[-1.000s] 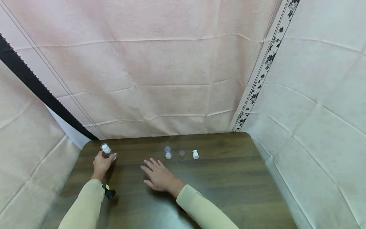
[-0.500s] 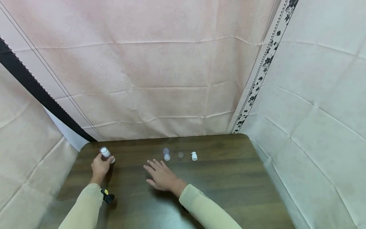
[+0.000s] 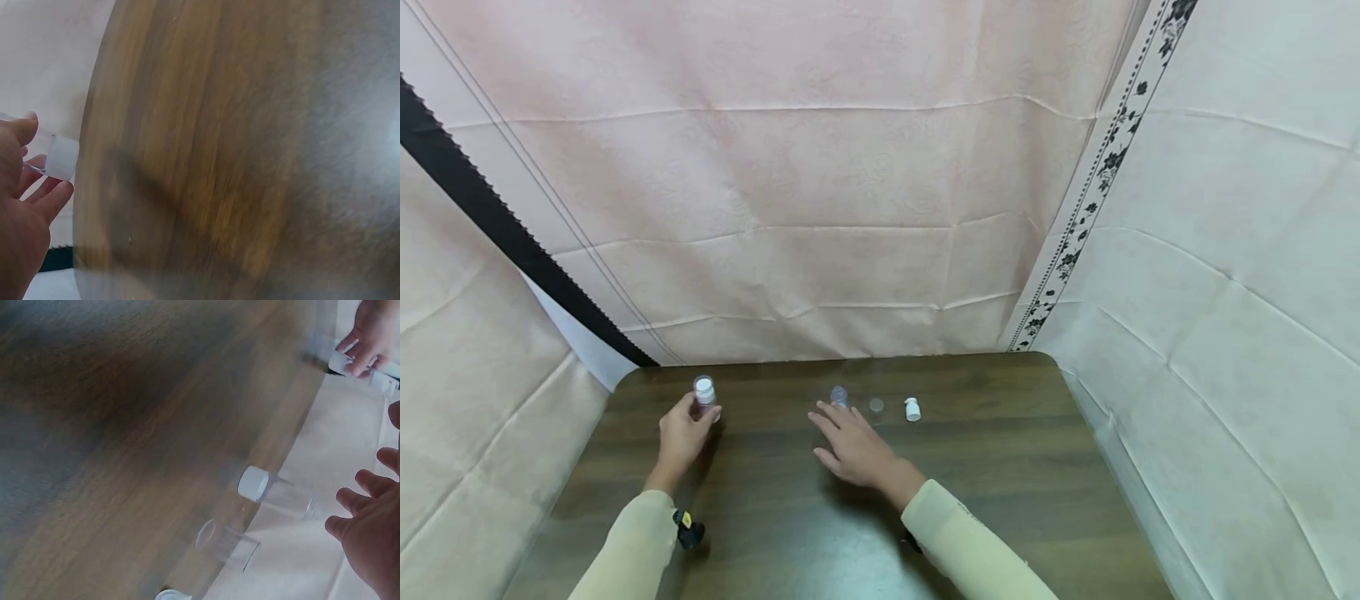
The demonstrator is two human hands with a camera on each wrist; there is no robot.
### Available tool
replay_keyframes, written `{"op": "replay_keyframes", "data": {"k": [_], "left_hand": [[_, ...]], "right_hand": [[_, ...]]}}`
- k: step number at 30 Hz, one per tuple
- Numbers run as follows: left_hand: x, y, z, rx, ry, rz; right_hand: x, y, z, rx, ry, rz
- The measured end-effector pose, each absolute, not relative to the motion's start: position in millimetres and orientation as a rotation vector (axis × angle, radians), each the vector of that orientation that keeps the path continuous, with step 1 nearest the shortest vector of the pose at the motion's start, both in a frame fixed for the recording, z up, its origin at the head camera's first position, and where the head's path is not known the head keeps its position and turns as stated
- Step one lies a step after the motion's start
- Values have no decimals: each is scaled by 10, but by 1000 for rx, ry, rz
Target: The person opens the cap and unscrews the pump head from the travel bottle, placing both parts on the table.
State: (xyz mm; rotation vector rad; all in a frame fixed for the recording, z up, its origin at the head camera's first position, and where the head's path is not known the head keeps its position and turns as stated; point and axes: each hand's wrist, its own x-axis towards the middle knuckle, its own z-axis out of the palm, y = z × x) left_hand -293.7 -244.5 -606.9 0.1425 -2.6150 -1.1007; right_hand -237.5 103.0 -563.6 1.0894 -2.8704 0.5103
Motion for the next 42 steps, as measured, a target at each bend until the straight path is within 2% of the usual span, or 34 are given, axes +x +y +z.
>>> {"op": "replay_keyframes", "data": {"k": [13,24,42], "left_hand": [[-2727,-1995,-6006,-253,-2434,-929],[-2543,-1643,-5916,-449,-2402,-805],[-2221,-1074,-5762,-790,-2505,-460]], "right_hand": [[-2273,1370,-5570,1057,-2791,633],[-2219,1545,-5515,897,-2889,853],[-2107,1750,-5450,789,-2738,1053]]}}
